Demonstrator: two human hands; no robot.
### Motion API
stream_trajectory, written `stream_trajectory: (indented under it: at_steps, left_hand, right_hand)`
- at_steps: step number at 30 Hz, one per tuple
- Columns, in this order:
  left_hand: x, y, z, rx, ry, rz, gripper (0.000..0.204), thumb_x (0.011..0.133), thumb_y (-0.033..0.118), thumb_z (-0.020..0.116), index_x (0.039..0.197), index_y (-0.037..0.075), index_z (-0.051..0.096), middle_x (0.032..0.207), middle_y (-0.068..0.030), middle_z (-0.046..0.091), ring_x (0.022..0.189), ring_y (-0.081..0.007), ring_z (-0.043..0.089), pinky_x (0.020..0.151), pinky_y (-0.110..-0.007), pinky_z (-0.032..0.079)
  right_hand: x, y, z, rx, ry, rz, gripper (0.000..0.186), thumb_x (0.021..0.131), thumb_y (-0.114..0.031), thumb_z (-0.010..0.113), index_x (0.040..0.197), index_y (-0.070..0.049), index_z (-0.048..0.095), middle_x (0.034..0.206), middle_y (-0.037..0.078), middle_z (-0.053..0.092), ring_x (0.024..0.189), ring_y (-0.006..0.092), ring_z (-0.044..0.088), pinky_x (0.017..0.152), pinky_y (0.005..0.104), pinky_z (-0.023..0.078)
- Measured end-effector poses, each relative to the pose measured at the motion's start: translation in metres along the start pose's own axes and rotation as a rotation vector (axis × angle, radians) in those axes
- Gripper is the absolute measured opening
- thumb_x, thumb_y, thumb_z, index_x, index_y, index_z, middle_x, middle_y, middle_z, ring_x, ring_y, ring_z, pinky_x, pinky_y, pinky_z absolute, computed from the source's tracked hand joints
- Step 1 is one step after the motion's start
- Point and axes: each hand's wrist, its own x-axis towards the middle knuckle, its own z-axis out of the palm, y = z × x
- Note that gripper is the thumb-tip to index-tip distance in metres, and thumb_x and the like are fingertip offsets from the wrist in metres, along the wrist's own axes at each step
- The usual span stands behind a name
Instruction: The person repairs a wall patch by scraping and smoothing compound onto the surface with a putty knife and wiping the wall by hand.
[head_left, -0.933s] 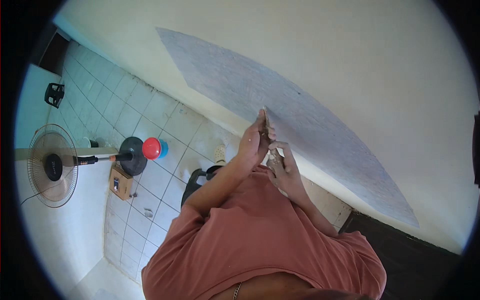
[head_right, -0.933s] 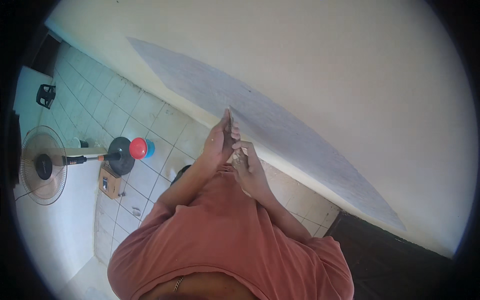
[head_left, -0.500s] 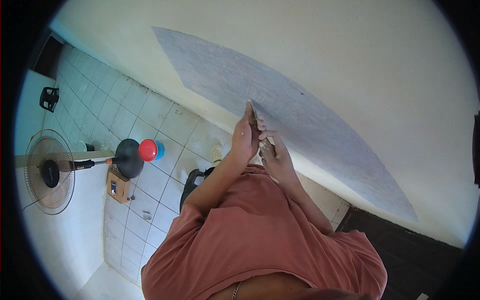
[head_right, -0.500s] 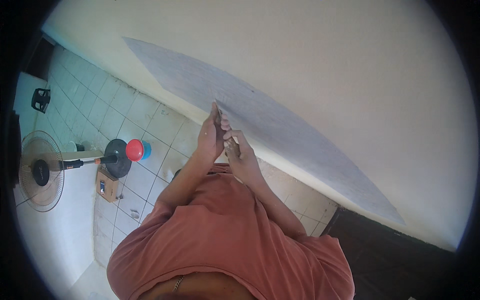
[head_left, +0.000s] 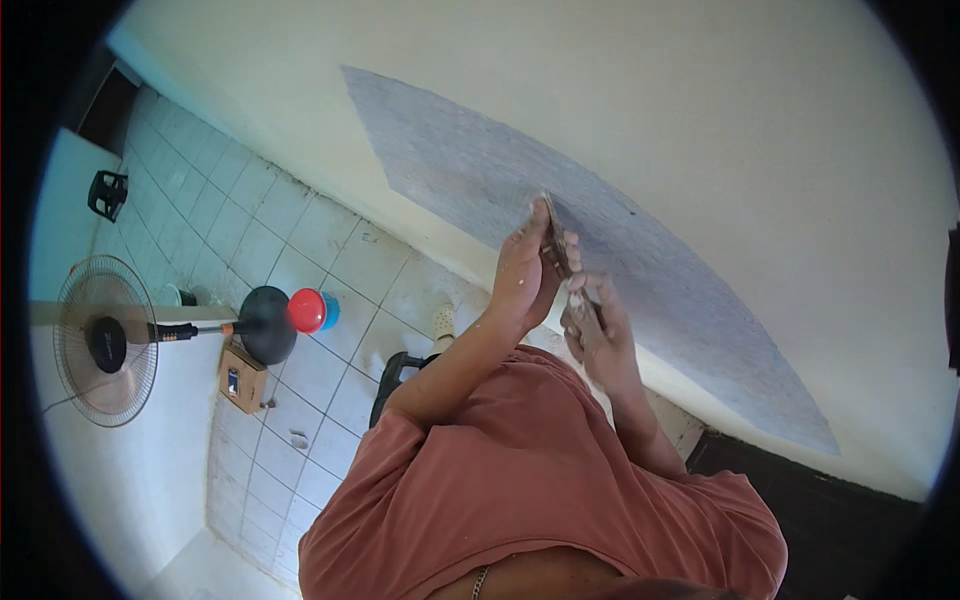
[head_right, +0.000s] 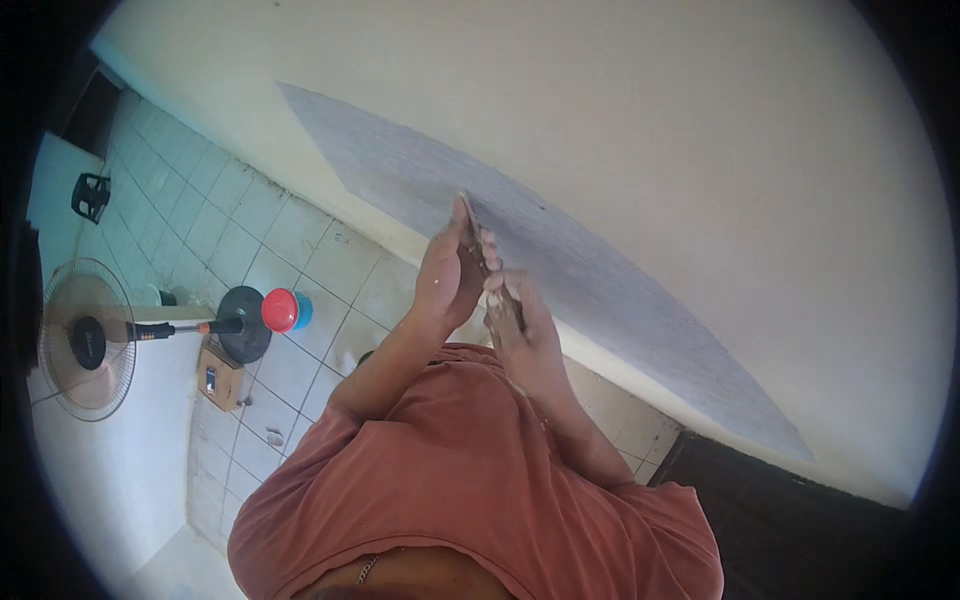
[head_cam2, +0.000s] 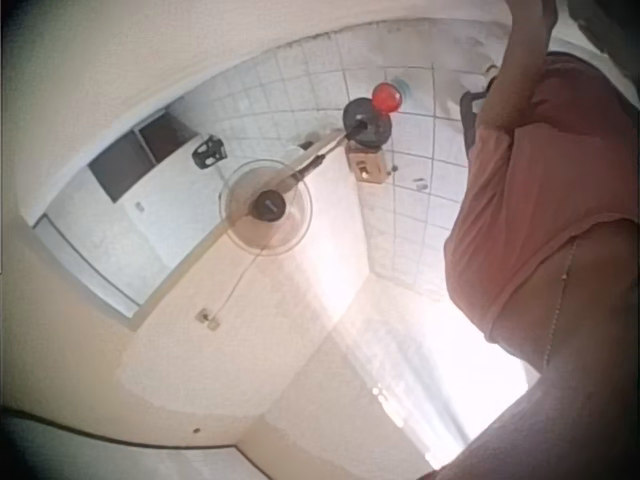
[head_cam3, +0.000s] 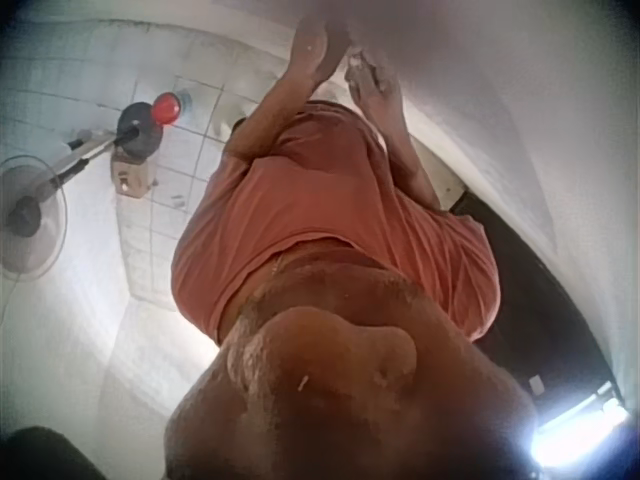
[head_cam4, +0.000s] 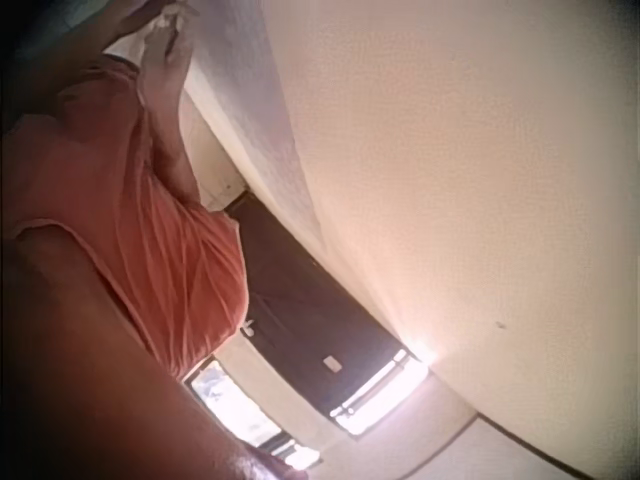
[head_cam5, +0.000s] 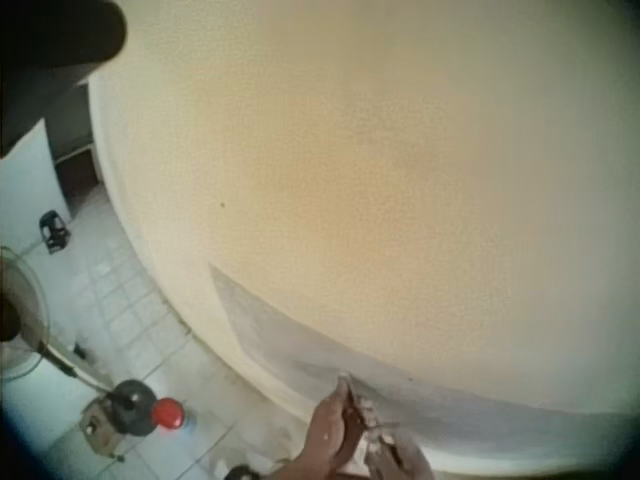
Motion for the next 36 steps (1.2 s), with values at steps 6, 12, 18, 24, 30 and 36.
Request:
stream_trajectory:
  at_steps: [6, 12, 18, 24, 30, 36]
  left_hand:
    - [0.016, 0.060, 0.007, -0.024, 0.065, 0.237, 0.039, 0.085, 0.043, 0.050, 0.076, 0.005, 0.048, 0.066, -0.0055, 0.052, 0.054, -0.0124, 0.050, 0.043, -0.025, 0.040]
    - [0.005, 0.070, -0.027, 0.541, 0.057, 0.180, 0.037, 0.086, 0.035, 0.052, 0.096, -0.001, 0.050, 0.084, -0.0083, 0.055, 0.072, -0.0147, 0.056, 0.062, -0.024, 0.048]
    - [0.041, 0.124, -0.031, 0.995, 0.240, 1.612, 0.054, 0.089, 0.028, 0.043, 0.126, -0.007, 0.028, 0.132, -0.0250, 0.026, 0.125, -0.0322, 0.027, 0.100, -0.042, 0.027]
    - [0.081, 0.069, -0.027, 1.345, -0.004, 1.762, 0.064, 0.084, 0.028, 0.046, 0.130, -0.008, 0.019, 0.137, -0.0276, 0.014, 0.127, -0.0450, 0.010, 0.100, -0.059, 0.004]
    - [0.034, 0.053, -0.073, 1.385, -0.419, 1.464, 0.050, 0.082, 0.009, 0.047, 0.124, -0.010, 0.030, 0.129, -0.0323, 0.028, 0.121, -0.0470, 0.025, 0.099, -0.053, 0.020]
    - [0.017, 0.072, -0.049, 1.380, -0.606, 1.407, 0.056, 0.073, -0.001, 0.053, 0.124, -0.010, 0.030, 0.127, -0.0309, 0.031, 0.119, -0.0461, 0.030, 0.099, -0.053, 0.024]
  right_hand:
    - [0.049, -0.028, 0.047, -0.038, -0.157, 0.018, 0.017, 0.089, -0.008, 0.040, 0.105, -0.012, 0.040, 0.064, -0.002, 0.036, 0.049, 0.0040, 0.032, 0.042, 0.0180, 0.026]
    - [0.028, -0.012, 0.018, 0.005, -0.158, 0.109, 0.024, 0.088, -0.007, 0.040, 0.111, -0.015, 0.038, 0.063, -0.001, 0.040, 0.042, 0.0053, 0.030, 0.038, 0.0197, 0.025]
    - [0.005, -0.002, -0.004, 0.103, -0.170, 0.006, 0.047, 0.084, -0.001, 0.044, 0.126, -0.015, 0.027, 0.063, 0.001, 0.038, 0.045, 0.0059, 0.032, 0.038, 0.0198, 0.024]
    - [-0.005, 0.004, 0.000, 0.256, -0.208, -0.148, 0.051, 0.084, -0.005, 0.047, 0.130, -0.015, 0.026, 0.063, 0.002, 0.039, 0.045, 0.0060, 0.032, 0.038, 0.0195, 0.023]
    - [-0.010, -0.011, 0.017, 0.124, 0.030, -0.083, 0.042, 0.090, -0.014, 0.041, 0.130, -0.012, 0.030, 0.061, 0.000, 0.039, 0.046, 0.0045, 0.030, 0.039, 0.0177, 0.022]
    - [0.030, -0.030, 0.054, 0.116, 0.075, 0.045, 0.033, 0.091, -0.017, 0.040, 0.122, -0.007, 0.040, 0.059, -0.004, 0.035, 0.047, 0.0028, 0.028, 0.039, 0.0178, 0.022]
